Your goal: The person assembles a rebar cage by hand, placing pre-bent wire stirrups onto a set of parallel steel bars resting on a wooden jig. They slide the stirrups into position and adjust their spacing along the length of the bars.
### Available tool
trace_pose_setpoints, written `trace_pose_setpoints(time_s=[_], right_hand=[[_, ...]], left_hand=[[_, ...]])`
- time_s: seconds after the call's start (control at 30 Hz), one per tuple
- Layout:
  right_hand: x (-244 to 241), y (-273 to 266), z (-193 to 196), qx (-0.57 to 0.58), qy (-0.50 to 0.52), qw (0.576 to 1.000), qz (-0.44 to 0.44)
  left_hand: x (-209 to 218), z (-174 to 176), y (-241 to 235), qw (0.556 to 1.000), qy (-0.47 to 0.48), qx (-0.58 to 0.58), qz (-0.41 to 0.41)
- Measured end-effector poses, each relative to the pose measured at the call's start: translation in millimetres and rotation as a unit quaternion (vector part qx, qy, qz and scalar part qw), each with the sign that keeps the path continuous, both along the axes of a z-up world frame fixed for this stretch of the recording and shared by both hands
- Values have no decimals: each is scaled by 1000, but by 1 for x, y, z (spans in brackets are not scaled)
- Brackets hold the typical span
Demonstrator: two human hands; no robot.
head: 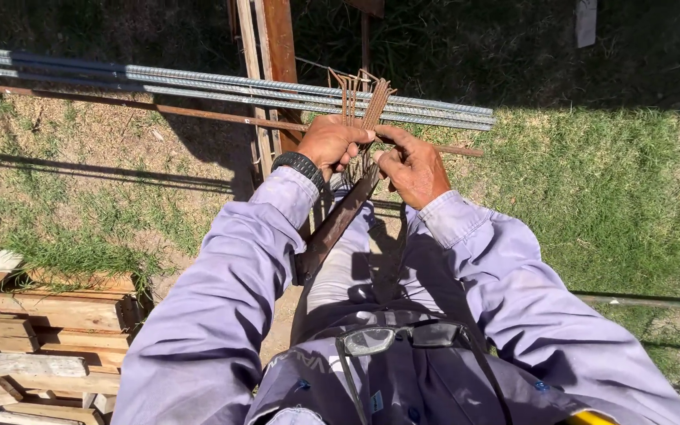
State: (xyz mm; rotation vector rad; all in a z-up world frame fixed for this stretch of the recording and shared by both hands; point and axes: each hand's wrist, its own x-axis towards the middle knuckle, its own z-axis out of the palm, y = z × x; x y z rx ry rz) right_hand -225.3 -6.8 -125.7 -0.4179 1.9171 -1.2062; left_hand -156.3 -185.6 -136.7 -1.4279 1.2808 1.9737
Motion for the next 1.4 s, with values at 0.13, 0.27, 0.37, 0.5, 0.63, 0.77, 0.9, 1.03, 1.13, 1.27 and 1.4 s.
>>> trace_pose_setpoints(time_s=[0.13, 0.27, 0.37, 0.5, 0.63, 0.77, 0.9, 1.03, 1.13, 1.27, 1.4], right_hand=[[-1, 15, 13, -47, -40, 994, -93], [-27, 71, -9, -33, 22, 955, -293], [-45, 98, -29, -20, 32, 916, -400], [-55, 86, -43, -157, -328, 827, -429], [-59, 49, 0, -193, -379, 819, -386], [-63, 57, -17, -184, -404, 806, -392], [-63, 60, -24, -193, -418, 791, -403], [-66, 64, -21, -189, -415, 792, -405], [-68, 65, -5, -185, -407, 795, -410], [-70, 65, 11, -199, -413, 789, -410], [-69, 63, 29, -182, -405, 797, -409]], left_hand=[[-1, -9, 3, 1000, -7, -14, -21], [1, -6, 3, 1000, -8, -20, -1], [3, 4, 0, 1000, -6, -10, 24], [3, 20, -5, 999, -10, 1, 51], [4, 33, -7, 999, -10, 7, 52], [4, 25, -10, 1000, -9, 4, 29], [11, 12, -14, 999, -1, 8, 31], [-1, 63, -22, 1000, 6, 9, 27], [-7, 97, -25, 1000, 10, 4, 18], [-3, 112, -30, 1000, 15, -2, 18], [12, 121, -43, 999, 21, -10, 26]])
